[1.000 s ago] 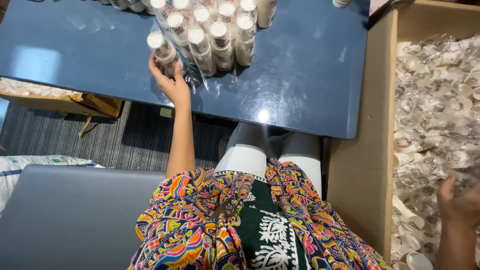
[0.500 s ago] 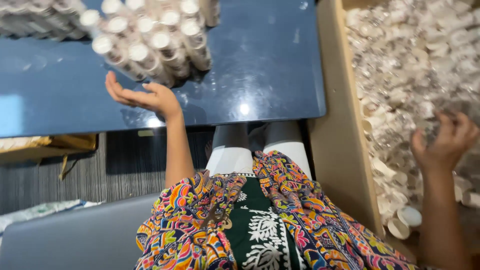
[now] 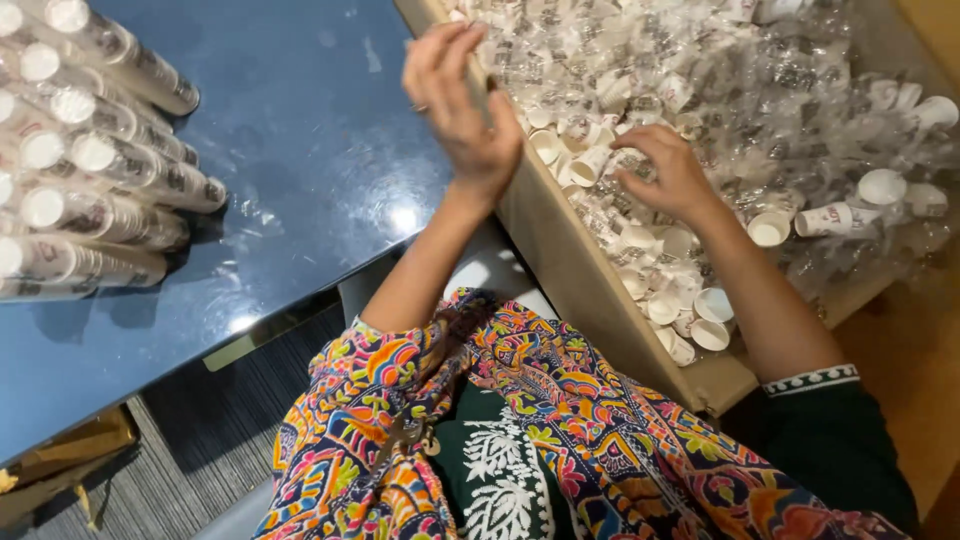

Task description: Sorting and stacking small paper cups from a large cardboard box onto a table.

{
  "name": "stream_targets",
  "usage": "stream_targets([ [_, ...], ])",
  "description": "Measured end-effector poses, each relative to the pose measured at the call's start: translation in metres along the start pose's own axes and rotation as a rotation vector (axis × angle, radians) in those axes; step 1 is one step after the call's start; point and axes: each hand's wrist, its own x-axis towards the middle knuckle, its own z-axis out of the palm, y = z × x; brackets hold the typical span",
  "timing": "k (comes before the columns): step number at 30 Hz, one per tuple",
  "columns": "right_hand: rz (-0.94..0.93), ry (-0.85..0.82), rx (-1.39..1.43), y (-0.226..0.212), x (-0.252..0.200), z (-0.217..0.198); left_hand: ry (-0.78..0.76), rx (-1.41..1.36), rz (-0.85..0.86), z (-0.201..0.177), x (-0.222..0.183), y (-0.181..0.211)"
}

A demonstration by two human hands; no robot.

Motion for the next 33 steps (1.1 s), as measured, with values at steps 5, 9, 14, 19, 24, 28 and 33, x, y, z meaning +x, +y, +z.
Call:
stream_targets([
  [5, -0.106, -0.192, -0.237, 0.033, 0.000, 0.040, -0.355, -0.198, 0.026, 0.092, -0.020, 0.046],
  [9, 0.050, -0.251, -0.089, 0.050, 0.000, 0.038, -0.692, -0.290, -0.011, 0.156, -0.063, 0.049],
  [14, 0.434, -0.144, -0.037, 0.032, 0.000, -0.011, -0.860, -0.293, -0.091, 0.191, -0.113, 0.025],
  [19, 0.382, 0.326, 0.107, 0.084, -0.001, -0.017, -0.849, -0.382, -0.324, 0.192, -0.118, 0.005],
  [24, 0.399, 0.151, 0.384, 0.029, 0.002, -0.051, -1.007, -0.829, -1.089, 0.181, -0.117, 0.006],
  [28, 0.234, 0.306, -0.073, 0.041, -0.030, -0.091, -0.949, -0.867, -1.017, 0.165, -0.130, 0.009],
  [33, 0.642, -0.206, -0.316, 0.060, -0.071, -0.140, -1.049, -0.695, -0.962, 0.109, -0.112, 0.039],
])
